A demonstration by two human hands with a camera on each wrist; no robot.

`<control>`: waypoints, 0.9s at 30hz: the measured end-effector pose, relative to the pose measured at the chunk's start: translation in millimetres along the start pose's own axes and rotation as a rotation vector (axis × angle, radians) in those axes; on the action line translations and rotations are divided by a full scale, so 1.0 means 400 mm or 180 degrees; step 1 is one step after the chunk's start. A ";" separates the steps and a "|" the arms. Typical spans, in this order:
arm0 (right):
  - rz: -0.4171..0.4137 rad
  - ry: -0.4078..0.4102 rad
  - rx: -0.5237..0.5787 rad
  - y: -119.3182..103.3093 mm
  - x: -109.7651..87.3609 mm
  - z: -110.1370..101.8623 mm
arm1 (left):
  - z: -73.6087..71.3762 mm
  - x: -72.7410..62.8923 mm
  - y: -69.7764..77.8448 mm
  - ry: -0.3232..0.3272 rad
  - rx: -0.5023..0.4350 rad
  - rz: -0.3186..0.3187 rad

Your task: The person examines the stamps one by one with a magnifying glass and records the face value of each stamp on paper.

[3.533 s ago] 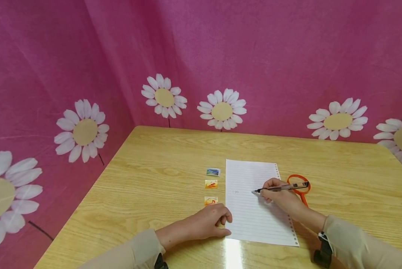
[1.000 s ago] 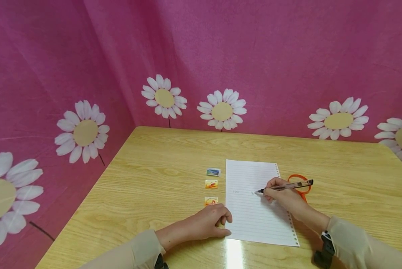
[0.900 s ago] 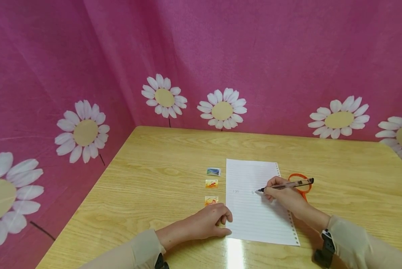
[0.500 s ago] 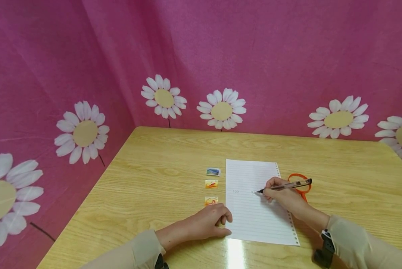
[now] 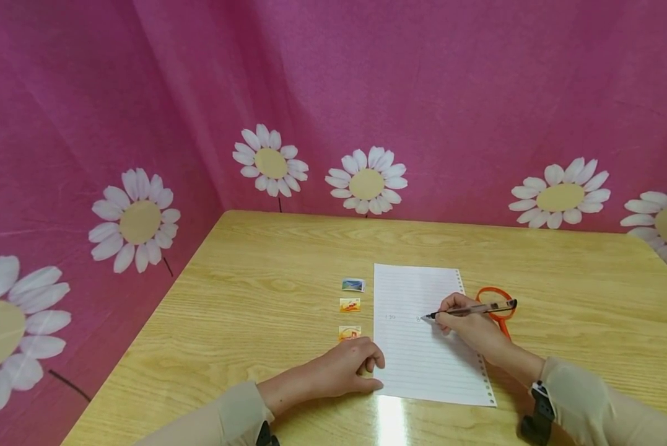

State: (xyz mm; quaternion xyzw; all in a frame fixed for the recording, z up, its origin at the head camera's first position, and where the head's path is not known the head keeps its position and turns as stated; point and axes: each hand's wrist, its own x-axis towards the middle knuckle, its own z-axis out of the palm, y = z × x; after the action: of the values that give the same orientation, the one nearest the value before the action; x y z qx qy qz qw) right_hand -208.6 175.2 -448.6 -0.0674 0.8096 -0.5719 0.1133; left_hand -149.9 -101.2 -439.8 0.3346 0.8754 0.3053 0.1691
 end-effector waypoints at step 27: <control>-0.0031 -0.0104 -0.0043 0.001 0.001 -0.009 | 0.001 -0.002 0.000 0.0000 -0.0026 -0.0001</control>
State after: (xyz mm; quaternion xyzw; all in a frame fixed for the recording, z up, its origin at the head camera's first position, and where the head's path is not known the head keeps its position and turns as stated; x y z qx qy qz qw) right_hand -209.8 178.7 -447.9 -0.0813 0.8112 -0.5658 0.1233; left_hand -149.2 -101.6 -440.2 0.3336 0.8742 0.3088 0.1705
